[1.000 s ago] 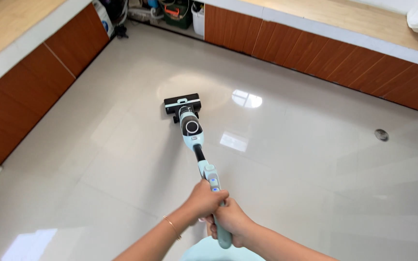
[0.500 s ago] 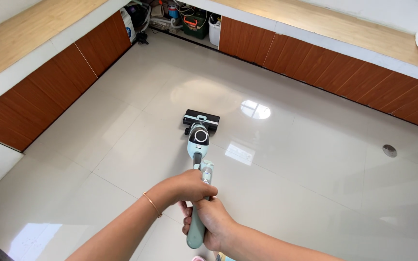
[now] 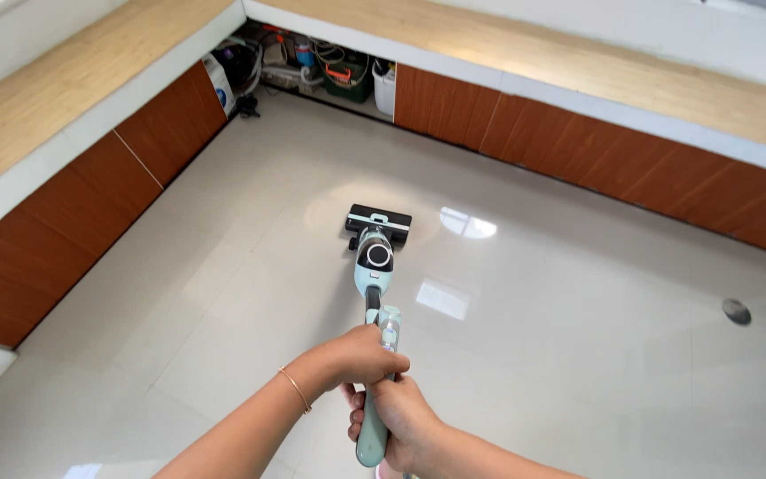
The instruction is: The person is cleaning the floor using a wet dry vacuum.
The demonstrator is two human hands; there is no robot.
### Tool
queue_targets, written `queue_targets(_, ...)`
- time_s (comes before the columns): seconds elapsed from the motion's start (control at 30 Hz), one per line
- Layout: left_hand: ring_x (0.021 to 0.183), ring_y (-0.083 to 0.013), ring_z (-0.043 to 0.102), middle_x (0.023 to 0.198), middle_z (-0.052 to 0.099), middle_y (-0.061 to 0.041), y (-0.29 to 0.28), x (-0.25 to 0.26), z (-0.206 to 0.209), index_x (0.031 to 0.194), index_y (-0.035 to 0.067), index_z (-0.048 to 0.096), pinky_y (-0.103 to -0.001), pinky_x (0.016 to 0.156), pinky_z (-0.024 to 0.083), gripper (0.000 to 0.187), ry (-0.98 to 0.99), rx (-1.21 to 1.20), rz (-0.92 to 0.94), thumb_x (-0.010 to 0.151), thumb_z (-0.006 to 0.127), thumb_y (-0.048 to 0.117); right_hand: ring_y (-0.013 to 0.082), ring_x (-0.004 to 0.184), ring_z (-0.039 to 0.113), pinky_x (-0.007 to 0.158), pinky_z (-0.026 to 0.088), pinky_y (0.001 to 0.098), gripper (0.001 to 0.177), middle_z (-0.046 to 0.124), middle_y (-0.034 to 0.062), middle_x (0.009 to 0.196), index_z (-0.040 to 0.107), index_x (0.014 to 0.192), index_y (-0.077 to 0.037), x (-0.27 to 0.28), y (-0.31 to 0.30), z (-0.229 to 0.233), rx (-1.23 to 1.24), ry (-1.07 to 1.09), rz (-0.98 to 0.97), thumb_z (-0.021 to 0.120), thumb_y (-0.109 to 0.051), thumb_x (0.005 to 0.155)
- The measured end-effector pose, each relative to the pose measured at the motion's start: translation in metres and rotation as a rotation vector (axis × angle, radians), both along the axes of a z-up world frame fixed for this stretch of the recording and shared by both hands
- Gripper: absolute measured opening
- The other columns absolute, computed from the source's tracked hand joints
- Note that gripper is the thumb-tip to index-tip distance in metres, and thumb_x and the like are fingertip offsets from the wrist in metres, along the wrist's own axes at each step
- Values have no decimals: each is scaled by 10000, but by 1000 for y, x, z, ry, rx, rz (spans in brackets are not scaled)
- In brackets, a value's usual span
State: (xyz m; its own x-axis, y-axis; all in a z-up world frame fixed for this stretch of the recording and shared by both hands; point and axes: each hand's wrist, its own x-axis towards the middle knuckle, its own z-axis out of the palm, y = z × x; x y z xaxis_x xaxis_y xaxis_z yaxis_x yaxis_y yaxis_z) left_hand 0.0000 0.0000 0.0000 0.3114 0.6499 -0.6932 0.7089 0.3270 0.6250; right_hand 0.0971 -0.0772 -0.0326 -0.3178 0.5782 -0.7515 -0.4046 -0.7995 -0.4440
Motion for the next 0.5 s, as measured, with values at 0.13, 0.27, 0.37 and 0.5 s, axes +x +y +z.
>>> queue_targets(0.13, 665, -227, 690, 889, 732, -145, 76, 2, -30, 914, -42, 689, -386, 481, 577, 344, -41, 93, -37, 819, 735, 286, 153, 547, 464, 493, 455, 323, 203, 503, 43, 701, 520, 951, -39, 1, 76, -2, -54, -68, -41, 472, -211, 1047)
queue_targets(0.27, 599, -256, 669, 878, 722, -164, 125, 14, -14, 893, -45, 671, -381, 453, 556, 354, -3, 44, -37, 823, 719, 298, 161, 552, 466, 494, 456, 336, 178, 516, 58, 714, 525, 945, -21, 6, 127, -9, -50, -103, -58, 448, -153, 1035)
queue_targets(0.37, 569, -248, 660, 868, 716, -168, 180, 21, -36, 878, -61, 673, -386, 439, 552, 370, 20, 55, -39, 823, 719, 302, 164, 541, 458, 488, 447, 336, 162, 519, 62, 703, 510, 922, -20, 11, 177, -14, -7, -121, -81, 462, -136, 1026)
queue_targets(0.5, 611, -248, 674, 848, 708, -154, 246, 21, -40, 868, -62, 676, -402, 458, 565, 374, 11, 104, -78, 813, 734, 303, 165, 521, 465, 471, 443, 338, 223, 504, 58, 674, 540, 877, -6, 7, 238, -30, 12, -150, -138, 441, -144, 1022)
